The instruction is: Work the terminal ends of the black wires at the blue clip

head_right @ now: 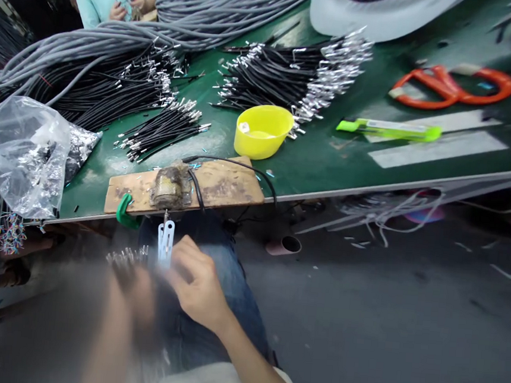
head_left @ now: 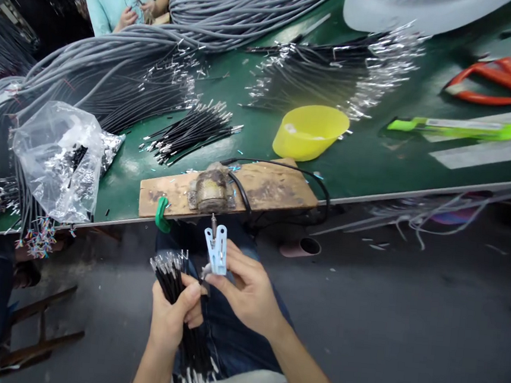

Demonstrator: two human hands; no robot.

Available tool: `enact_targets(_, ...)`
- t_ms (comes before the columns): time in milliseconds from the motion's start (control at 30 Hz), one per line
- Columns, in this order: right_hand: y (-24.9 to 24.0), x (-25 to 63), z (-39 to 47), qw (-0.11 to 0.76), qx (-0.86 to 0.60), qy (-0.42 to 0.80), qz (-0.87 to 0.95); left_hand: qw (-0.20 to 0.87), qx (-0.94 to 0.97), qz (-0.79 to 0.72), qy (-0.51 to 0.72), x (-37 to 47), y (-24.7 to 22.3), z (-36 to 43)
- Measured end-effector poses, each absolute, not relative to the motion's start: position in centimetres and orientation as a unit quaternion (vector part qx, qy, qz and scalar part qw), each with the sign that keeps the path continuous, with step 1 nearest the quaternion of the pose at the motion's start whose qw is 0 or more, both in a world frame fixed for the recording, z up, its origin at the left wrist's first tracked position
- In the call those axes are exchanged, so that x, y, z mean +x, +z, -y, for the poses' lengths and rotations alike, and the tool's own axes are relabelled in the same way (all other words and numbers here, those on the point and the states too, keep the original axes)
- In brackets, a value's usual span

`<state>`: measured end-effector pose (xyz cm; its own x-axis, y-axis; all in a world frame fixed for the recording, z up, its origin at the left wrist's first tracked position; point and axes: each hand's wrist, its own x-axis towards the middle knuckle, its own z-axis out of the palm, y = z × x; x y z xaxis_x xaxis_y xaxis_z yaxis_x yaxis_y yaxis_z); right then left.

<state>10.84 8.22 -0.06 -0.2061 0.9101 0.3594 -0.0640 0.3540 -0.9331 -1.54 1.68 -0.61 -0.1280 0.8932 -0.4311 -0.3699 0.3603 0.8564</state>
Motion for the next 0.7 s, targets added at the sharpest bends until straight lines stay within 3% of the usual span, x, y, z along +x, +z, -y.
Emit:
enact_targets(267, -0.2, 11.7, -7.8, 0.524, -0.319, 0.436, 0.659, 0.612, 0.232, -0.551, 0.517, -1.4, -0.7, -1.7)
enact_targets(400, -0.2, 11.5, -8.2, 0.501, -0.287, 0.574, 0.581, 0.580, 0.265, -0.563, 0.526, -1.9, -0.5, -2.1)
enact_targets(533, 0.5, 10.9, -9.9, 0.492, -0.288, 0.734, 0.370, 0.543, 0.324, -0.589, 0.504, -3.2, -0.9, -2.8)
enact_targets(700, 2.2, 10.0, -11.4, 0.465, -0.293, 0.781, 0.298, 0.450, 0.373, -0.601, 0.546, -2.8, 0.3, -2.9)
